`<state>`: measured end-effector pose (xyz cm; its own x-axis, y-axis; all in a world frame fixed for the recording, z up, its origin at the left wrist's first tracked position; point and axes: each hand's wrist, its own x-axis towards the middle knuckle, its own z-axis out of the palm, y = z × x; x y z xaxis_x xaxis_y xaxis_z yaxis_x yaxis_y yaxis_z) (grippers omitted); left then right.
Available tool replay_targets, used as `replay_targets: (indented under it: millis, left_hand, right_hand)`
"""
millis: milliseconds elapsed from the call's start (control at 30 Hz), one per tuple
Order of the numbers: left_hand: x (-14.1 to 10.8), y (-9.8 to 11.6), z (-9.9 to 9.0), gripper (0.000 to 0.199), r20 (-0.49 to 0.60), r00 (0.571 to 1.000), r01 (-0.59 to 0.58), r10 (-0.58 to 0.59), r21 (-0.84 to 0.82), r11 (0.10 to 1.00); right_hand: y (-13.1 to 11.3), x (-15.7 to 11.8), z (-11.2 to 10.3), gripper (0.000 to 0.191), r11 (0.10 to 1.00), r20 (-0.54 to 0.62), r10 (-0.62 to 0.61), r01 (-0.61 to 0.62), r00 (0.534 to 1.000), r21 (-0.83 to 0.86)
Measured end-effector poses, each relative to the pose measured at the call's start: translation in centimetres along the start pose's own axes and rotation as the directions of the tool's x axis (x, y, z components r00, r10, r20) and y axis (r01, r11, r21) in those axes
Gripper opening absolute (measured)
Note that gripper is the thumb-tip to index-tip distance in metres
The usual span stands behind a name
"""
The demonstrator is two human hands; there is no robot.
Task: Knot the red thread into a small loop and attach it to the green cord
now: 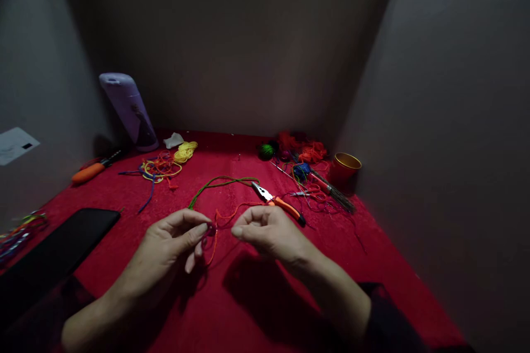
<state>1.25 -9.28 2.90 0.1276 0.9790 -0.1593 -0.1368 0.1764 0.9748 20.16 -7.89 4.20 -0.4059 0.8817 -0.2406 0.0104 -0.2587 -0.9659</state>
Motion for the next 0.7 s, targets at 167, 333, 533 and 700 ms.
replay_targets:
  millis: [167,333,533,700]
  left_hand:
    - [0.3,-0.1,-0.2,0.017,0.017,0.999,0.051,-0.051,-0.041,0.998]
    - [0.3,-0.2,0.1,0.019,0.028,0.998,0.055,-0.054,-0.031,0.998]
    - [0.1,-0.2,0.1,0.021,0.027,0.995,0.092,-0.091,-0.026,0.995]
    - [0.0,-0.4,0.1,0.02,0.024,0.996,0.09,-0.089,-0.038,0.995]
  right_hand:
    - [-1.7,-1.3,-2.5,0.022,0.892,-0.092,-0.192,0.134,0.977,-0.431]
    - [0.0,-1.8,1.1,0.013,0.559,0.025,-0.55,0.39,0.835,-0.732]
    - [3.5,0.0,4.1,0.02,-0.108,0.358,-0.699,0.403,0.62,-0.909]
    - [1.7,-1.9,4.7,0.007,0.321,0.257,-0.568,0.499,0.782,-0.805]
